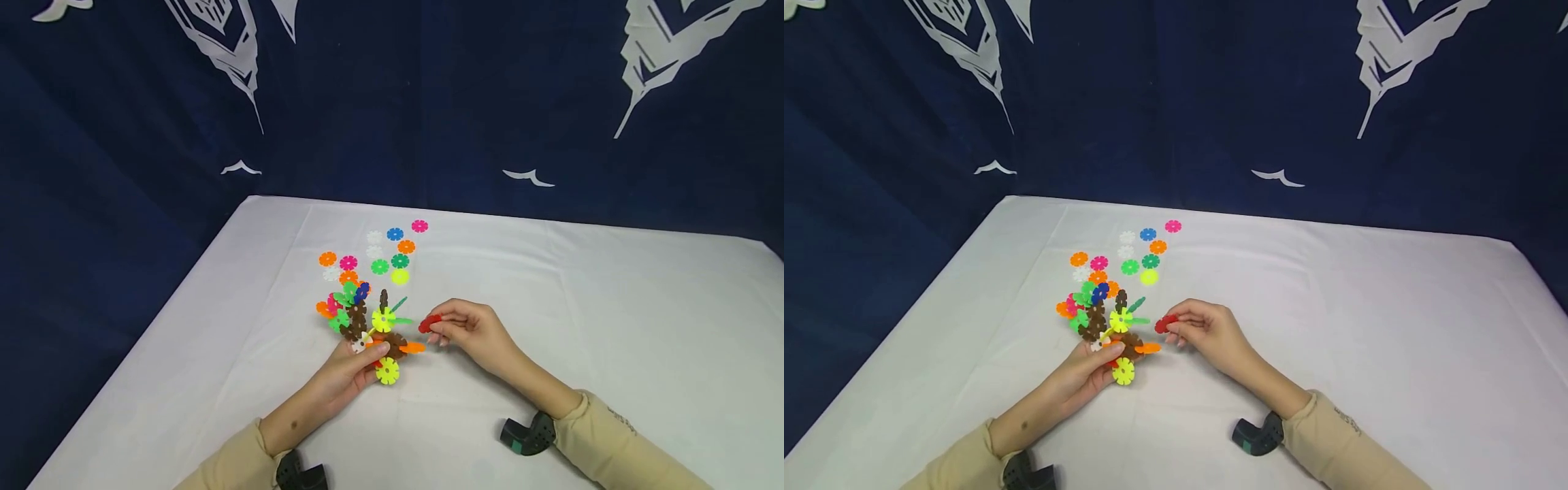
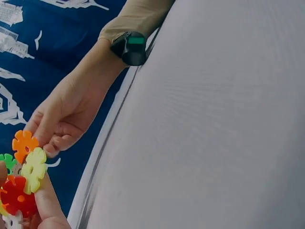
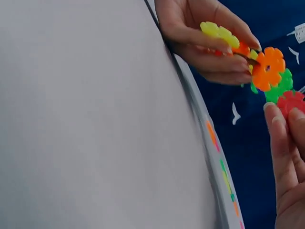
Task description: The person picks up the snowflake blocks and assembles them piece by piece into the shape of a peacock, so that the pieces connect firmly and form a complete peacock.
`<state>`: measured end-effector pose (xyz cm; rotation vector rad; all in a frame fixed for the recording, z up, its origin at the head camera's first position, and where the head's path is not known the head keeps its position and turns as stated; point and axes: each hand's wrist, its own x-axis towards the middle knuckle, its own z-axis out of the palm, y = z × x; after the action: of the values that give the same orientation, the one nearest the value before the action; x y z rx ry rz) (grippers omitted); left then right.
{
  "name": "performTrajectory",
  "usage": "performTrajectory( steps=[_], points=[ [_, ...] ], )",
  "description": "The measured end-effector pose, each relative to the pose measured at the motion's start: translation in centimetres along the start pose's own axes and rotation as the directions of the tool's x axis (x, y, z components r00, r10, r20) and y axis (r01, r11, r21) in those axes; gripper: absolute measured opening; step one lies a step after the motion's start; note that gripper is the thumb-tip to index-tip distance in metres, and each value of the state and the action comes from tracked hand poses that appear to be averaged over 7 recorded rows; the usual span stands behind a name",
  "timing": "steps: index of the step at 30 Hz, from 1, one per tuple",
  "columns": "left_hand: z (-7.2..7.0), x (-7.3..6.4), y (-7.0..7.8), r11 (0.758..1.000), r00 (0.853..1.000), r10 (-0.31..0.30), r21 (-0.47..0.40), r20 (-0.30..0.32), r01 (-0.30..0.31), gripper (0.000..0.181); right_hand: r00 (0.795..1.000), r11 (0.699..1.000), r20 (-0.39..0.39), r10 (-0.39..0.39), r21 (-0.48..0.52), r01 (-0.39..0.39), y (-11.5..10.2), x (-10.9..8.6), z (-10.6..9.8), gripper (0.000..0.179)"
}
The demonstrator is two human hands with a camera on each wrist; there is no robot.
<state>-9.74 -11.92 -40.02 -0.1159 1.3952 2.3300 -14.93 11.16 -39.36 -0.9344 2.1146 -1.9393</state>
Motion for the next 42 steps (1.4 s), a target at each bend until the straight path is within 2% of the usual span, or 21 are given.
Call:
performTrajectory(
  steps=[3,7,11,16,20,22,26,29,36,40,42],
  points=[
    [0.1,0.0,0.0,1.0,0.999,-0.014,-0.001,0.03,0.014,0.046,0.999,0.998,-0.002,-0.042,0.041,0.042,-0.1,-0.2,0.3,0.01],
    [0.3,0.0,0.0,1.0,0.998,-0.022,-0.004,0.058,0.022,0.044,0.997,0.997,-0.033,-0.073,-0.003,0.073,-0.3,-0.3,1.0,0.01],
    [0.3,0.0,0.0,0.999,0.997,-0.04,-0.001,0.059,0.04,0.046,0.994,0.995,-0.062,-0.09,-0.038,0.087,-0.4,-0.3,1.4,0.012],
    [0.2,-0.1,0.0,0.998,0.996,-0.057,0.004,0.071,0.057,0.046,0.994,0.993,-0.065,-0.093,-0.073,0.088,-0.3,-0.3,1.6,0.013],
    [0.3,0.0,0.0,0.998,0.995,-0.064,0.027,0.073,0.063,0.043,0.994,0.994,-0.062,-0.093,-0.059,0.089,-0.1,-0.3,1.8,0.013],
    [0.3,0.0,0.0,0.997,0.995,-0.069,0.041,0.075,0.066,0.044,0.991,0.99,-0.058,-0.118,-0.079,0.113,-0.1,-0.4,1.9,0.014],
    [0.3,0.1,-0.1,0.995,0.994,-0.075,0.074,0.073,0.07,0.05,0.98,0.973,-0.037,-0.198,-0.126,0.192,-0.2,-0.4,1.9,0.015],
    [0.3,0.1,-0.2,0.995,0.995,-0.069,0.083,0.068,0.063,0.048,0.969,0.958,-0.008,-0.247,-0.153,0.243,-0.2,-0.4,1.8,0.016],
    [0.2,0.1,-0.3,0.994,0.996,-0.056,0.101,0.068,0.049,0.043,0.958,0.927,0.051,-0.282,-0.241,0.286,-0.5,-0.4,1.6,0.019],
    [0.1,0.1,-0.3,0.992,0.996,-0.049,0.118,0.073,0.04,0.044,0.948,0.885,0.067,-0.311,-0.342,0.315,-0.6,-0.3,1.6,0.021],
    [0.1,0.1,-0.3,0.992,0.996,-0.048,0.118,0.074,0.039,0.044,0.952,0.886,0.06,-0.301,-0.35,0.303,-0.6,-0.3,1.6,0.019]
  ],
)
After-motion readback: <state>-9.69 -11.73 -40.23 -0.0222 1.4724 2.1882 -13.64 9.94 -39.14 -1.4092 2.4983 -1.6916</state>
